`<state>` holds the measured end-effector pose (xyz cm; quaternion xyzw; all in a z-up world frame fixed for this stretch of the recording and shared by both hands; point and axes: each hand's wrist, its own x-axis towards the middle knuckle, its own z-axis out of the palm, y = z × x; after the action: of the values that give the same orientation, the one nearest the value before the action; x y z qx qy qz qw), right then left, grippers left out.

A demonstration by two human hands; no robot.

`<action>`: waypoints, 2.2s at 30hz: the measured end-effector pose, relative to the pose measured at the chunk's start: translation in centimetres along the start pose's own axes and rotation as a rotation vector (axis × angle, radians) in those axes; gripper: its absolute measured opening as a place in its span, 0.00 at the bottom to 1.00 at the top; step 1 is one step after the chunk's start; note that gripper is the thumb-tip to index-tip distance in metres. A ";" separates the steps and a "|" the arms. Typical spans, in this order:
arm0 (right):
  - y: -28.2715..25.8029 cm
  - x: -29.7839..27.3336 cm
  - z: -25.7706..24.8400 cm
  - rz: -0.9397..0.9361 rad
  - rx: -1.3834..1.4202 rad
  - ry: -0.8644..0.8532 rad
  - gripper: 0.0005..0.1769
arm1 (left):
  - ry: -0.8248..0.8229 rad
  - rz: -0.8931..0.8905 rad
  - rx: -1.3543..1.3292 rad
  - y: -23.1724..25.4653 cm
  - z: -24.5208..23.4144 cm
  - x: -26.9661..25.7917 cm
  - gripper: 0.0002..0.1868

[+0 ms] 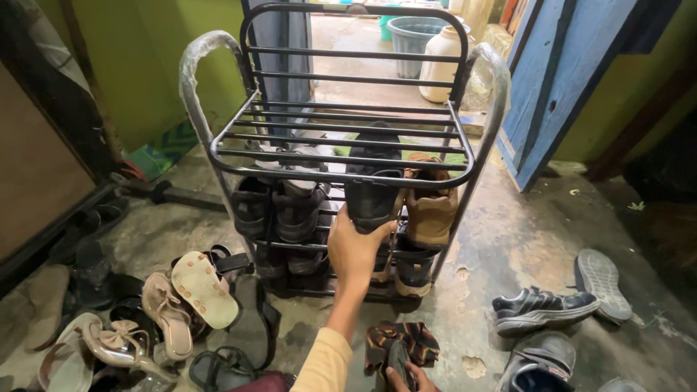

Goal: The person sits on the floor and wipes various shoes with a cloth, including sneakers, sandals, and heels. They pick up each shoe, wipe it thoroughly, and place it on a metal shoe rack.

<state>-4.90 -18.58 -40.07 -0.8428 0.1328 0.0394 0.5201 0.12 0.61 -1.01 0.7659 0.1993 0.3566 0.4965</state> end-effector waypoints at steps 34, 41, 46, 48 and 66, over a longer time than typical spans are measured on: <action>-0.5 -0.4 0.3 -0.158 -0.158 0.036 0.46 | -0.184 0.273 0.493 1.5 0.8 4.5 0.40; -1.2 -0.4 0.0 -0.046 -0.094 -0.094 0.50 | -0.395 0.099 0.737 4.2 1.2 5.4 0.38; -0.2 -0.9 -0.5 -0.104 -0.189 -0.067 0.47 | -0.374 0.120 0.698 3.4 2.7 5.2 0.36; 0.1 -1.1 -0.6 -0.143 -0.195 -0.030 0.43 | -0.374 0.095 0.580 2.2 2.4 5.2 0.37; -5.5 -5.4 -3.5 -0.145 0.203 0.261 0.30 | -0.409 -0.015 -0.075 -17.6 7.9 -10.4 0.18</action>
<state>-8.88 -18.36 -32.66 -0.7913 0.1416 -0.1217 0.5822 -0.08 -3.57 -22.50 0.8016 0.0866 0.1974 0.5576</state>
